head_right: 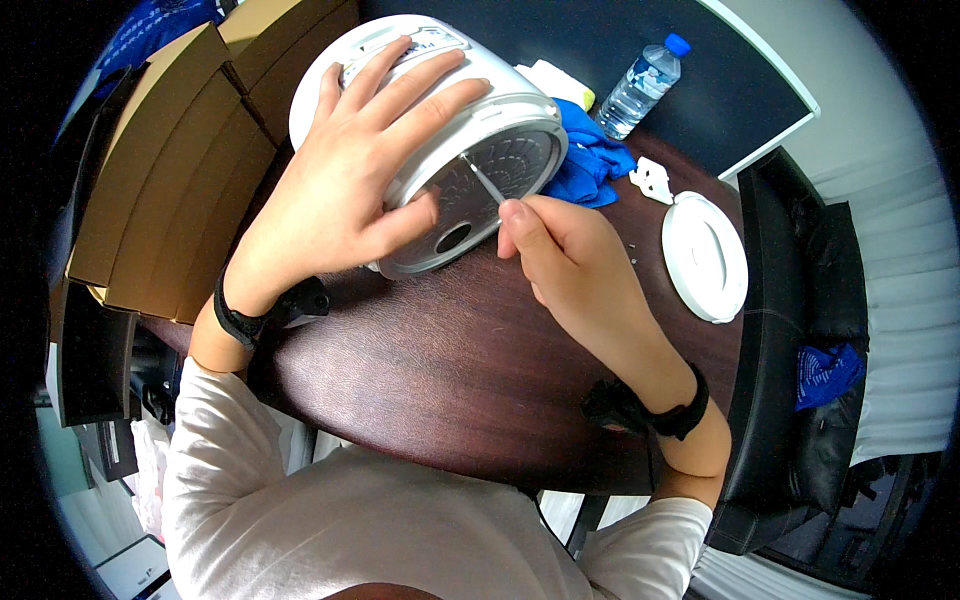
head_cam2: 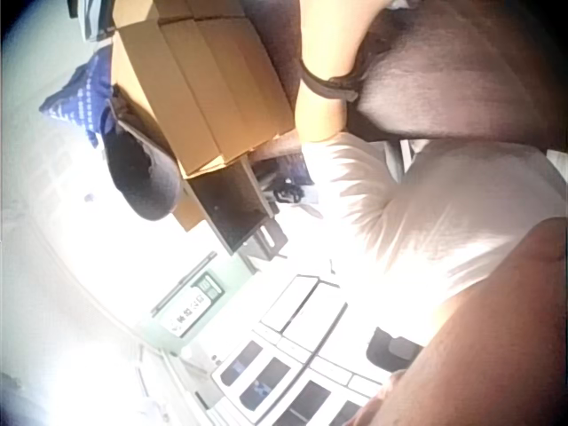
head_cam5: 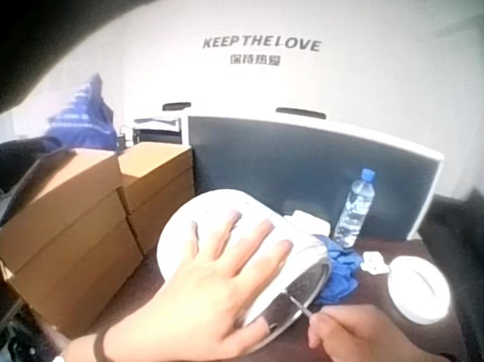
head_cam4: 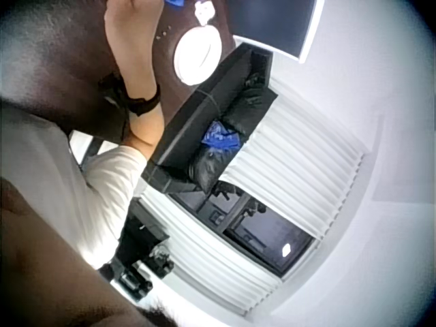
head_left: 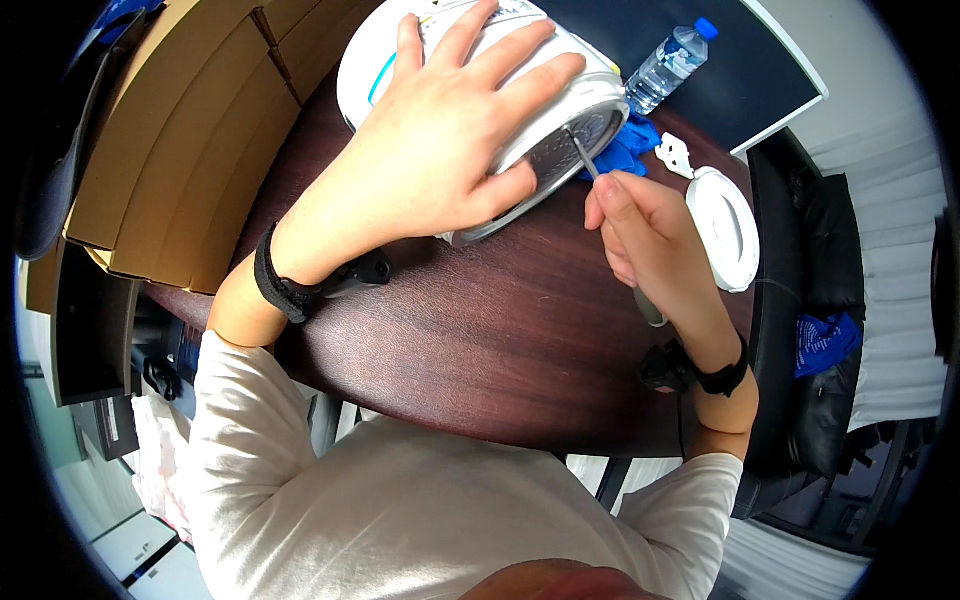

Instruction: The person uses a screwdriver to remove screws from the base of a white cylindrical appliance. They rotate the appliance to access different screw locations and place removed screws on the table.

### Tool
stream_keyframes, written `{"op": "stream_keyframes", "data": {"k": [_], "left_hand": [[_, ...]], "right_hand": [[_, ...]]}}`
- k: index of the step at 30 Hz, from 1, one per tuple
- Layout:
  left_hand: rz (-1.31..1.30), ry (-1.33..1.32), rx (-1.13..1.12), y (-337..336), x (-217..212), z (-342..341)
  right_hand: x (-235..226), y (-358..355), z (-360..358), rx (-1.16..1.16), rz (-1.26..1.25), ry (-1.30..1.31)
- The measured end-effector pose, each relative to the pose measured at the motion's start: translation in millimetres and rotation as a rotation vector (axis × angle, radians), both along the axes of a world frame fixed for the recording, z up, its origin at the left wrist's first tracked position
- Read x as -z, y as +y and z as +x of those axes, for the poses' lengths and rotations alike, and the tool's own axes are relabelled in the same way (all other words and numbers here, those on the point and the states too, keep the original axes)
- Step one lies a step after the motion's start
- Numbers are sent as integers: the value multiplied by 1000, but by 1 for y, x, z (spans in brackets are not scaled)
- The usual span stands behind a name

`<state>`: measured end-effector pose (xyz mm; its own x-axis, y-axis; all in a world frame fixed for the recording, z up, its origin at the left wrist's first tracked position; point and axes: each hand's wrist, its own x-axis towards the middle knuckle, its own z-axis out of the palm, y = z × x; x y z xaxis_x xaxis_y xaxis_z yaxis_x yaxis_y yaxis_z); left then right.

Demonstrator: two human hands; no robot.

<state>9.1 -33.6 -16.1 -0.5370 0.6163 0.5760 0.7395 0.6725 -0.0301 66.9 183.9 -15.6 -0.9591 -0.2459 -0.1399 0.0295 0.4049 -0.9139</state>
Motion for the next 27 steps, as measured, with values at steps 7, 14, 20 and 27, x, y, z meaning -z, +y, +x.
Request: {"op": "stream_keyframes", "data": {"k": [7,14,20,27], "left_hand": [[-9,8,-6,0,-1,0],[38,-20,31,-1,-2,-1],[41,-18,29,0,-1,0],[33,-15,19,0,-1,0]], "right_hand": [[-9,-1,-1,34,854,906],[-13,5,-3,76,935,1194],[1,6,4,15,27,116],[4,-4,1,3,-249,-188]]}}
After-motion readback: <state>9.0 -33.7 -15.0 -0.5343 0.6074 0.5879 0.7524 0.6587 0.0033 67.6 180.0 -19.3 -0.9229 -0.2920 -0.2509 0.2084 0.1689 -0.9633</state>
